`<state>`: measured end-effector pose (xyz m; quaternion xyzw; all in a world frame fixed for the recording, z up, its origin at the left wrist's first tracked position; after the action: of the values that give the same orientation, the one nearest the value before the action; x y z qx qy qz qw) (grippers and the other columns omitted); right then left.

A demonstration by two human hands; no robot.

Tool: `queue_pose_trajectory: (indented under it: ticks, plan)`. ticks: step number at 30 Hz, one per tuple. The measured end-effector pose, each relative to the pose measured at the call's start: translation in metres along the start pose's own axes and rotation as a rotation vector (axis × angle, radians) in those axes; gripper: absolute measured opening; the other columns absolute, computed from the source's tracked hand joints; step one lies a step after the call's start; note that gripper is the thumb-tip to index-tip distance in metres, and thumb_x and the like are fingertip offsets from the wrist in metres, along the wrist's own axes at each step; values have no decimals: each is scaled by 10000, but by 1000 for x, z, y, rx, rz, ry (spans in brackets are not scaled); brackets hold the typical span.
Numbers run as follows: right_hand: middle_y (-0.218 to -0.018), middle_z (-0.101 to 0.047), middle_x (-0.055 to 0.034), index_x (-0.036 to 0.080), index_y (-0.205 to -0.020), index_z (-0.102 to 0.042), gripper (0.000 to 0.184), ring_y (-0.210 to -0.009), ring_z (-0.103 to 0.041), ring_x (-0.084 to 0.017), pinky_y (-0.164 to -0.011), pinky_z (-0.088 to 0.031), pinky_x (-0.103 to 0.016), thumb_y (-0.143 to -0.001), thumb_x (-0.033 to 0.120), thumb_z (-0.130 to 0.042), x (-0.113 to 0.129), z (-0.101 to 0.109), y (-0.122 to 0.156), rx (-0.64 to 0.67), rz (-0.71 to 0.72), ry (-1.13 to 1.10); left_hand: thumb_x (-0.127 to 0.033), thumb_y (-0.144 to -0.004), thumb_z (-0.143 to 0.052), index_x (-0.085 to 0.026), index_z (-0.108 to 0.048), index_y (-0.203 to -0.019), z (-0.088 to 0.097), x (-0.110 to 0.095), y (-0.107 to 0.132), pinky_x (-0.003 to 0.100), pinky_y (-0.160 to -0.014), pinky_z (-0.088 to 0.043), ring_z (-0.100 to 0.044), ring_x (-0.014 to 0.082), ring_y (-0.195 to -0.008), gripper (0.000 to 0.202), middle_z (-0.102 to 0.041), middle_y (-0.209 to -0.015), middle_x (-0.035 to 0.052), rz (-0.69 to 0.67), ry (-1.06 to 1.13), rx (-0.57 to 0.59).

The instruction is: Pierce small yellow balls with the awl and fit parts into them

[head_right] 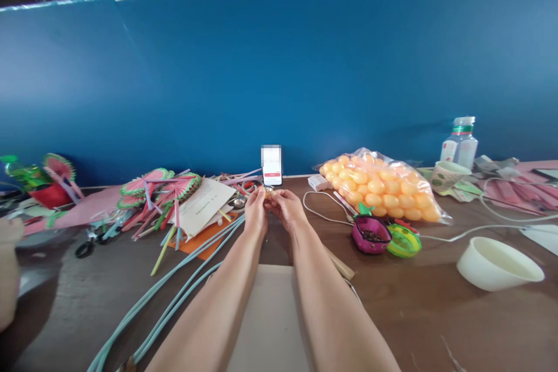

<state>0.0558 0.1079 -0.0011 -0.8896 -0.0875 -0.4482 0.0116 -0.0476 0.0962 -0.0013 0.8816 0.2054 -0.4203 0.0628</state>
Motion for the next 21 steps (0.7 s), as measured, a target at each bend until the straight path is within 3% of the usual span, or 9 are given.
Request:
queue_pose_trajectory:
  ticks: [8,16,21]
  plan:
    - [-531,-545,30,167,-631,-566,287,-503,-540,-82,-553,-552,-226,-595,265,-833,0,2,0,-31,12,61,-400,-670,-752,-139,-640,-904,2,-2,-1,256,-668,-456,-583,123,-658,368,-621,-714,13,-34,-43,-17]
    - [-659,-615,4,169,-719,-594,191,-532,-529,-66,-616,-569,-231,-683,220,-775,-2,1,1,12,-26,-57,-441,-663,-752,-144,-618,-817,-1,-1,3,222,-549,-418,-553,104,-559,361,-603,-669,8,48,3,-16]
    - [-599,-576,22,170,-704,-585,200,-493,-485,-61,-553,-540,-211,-699,257,-764,-2,4,3,-36,-49,-27,-449,-658,-753,-133,-617,-860,0,4,4,236,-558,-436,-572,114,-566,399,-621,-698,21,88,21,-22]
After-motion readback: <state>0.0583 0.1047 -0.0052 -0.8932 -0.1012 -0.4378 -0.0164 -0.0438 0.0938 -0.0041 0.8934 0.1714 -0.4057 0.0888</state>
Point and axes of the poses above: each hand's wrist, its own y-axis away from the middle knuckle, its own z-axis out of the back of the hand, x = y × z, the point moved 10 cm from there along -y, towards the middle knuckle
